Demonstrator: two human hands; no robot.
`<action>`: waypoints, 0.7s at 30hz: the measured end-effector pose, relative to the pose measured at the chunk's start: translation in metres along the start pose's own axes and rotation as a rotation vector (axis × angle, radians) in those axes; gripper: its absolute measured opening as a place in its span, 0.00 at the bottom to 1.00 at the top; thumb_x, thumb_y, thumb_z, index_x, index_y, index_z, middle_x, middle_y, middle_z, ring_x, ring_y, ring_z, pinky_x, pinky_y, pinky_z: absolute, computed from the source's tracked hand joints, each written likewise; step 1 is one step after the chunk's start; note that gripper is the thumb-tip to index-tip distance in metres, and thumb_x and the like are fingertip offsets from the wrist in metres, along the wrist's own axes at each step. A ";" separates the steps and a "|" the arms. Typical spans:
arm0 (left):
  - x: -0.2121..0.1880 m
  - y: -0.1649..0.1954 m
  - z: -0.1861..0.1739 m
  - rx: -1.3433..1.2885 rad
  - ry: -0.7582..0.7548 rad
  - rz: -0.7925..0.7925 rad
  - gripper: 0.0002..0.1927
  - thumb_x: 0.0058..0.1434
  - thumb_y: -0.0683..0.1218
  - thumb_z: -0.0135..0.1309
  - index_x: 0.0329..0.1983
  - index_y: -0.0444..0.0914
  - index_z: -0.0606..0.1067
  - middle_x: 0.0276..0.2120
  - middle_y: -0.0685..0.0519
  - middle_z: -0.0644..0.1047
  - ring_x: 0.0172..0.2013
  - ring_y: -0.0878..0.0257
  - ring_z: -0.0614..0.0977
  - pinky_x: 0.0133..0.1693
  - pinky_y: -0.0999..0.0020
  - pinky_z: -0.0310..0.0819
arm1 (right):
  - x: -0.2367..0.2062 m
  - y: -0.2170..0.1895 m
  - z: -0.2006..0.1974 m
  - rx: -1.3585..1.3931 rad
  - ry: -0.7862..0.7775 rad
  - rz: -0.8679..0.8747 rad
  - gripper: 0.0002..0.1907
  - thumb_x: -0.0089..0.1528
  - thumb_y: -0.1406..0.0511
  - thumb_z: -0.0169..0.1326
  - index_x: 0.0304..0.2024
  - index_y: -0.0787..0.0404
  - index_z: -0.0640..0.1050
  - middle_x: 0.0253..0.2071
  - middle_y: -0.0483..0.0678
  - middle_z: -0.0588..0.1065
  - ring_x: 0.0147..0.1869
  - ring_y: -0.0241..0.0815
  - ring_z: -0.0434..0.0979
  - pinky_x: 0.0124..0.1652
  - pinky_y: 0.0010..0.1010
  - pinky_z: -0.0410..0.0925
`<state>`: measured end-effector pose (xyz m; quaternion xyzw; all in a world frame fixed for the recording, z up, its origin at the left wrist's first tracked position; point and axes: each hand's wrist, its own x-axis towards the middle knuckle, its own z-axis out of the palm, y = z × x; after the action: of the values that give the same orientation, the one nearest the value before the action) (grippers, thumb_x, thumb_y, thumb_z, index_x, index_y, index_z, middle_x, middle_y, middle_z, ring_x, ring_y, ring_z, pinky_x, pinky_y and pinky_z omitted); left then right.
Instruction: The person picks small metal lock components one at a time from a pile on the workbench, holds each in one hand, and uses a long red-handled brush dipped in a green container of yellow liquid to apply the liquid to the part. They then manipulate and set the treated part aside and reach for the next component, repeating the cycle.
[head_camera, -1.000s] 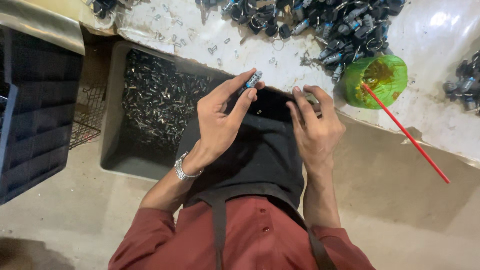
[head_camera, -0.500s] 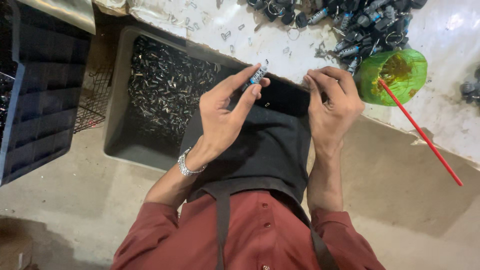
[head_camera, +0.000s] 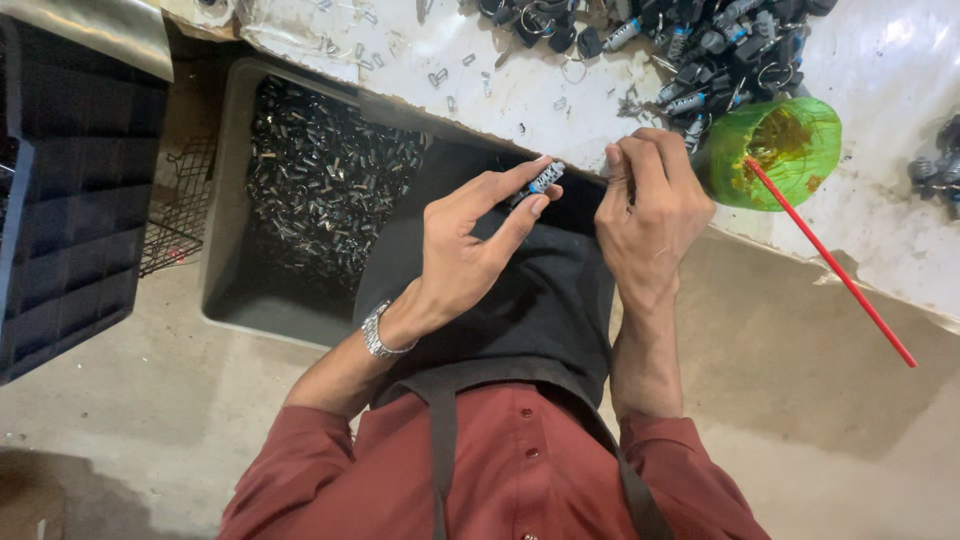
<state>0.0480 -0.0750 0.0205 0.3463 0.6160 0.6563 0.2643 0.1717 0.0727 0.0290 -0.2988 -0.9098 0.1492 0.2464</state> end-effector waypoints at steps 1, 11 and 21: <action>0.000 0.000 0.000 -0.005 0.001 -0.007 0.18 0.70 0.37 0.58 0.63 0.34 0.75 0.46 0.50 0.84 0.44 0.67 0.85 0.50 0.74 0.79 | -0.001 0.000 0.000 0.045 0.014 0.005 0.05 0.70 0.74 0.62 0.46 0.64 0.79 0.49 0.50 0.77 0.45 0.48 0.80 0.42 0.35 0.71; 0.000 0.002 0.006 0.090 -0.062 0.066 0.18 0.67 0.37 0.62 0.60 0.34 0.76 0.46 0.50 0.84 0.44 0.64 0.85 0.49 0.71 0.80 | -0.025 -0.005 -0.006 0.609 0.091 0.295 0.07 0.70 0.77 0.61 0.49 0.65 0.82 0.51 0.49 0.79 0.38 0.26 0.73 0.34 0.15 0.65; -0.003 0.002 0.022 0.184 -0.075 0.217 0.19 0.61 0.36 0.66 0.55 0.33 0.78 0.41 0.49 0.82 0.39 0.59 0.83 0.42 0.69 0.79 | -0.047 -0.008 -0.011 0.959 0.102 0.411 0.09 0.65 0.80 0.61 0.44 0.67 0.81 0.47 0.52 0.81 0.36 0.28 0.75 0.32 0.17 0.65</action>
<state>0.0673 -0.0638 0.0217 0.4581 0.6219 0.6086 0.1817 0.2066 0.0394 0.0244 -0.3318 -0.6486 0.5796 0.3652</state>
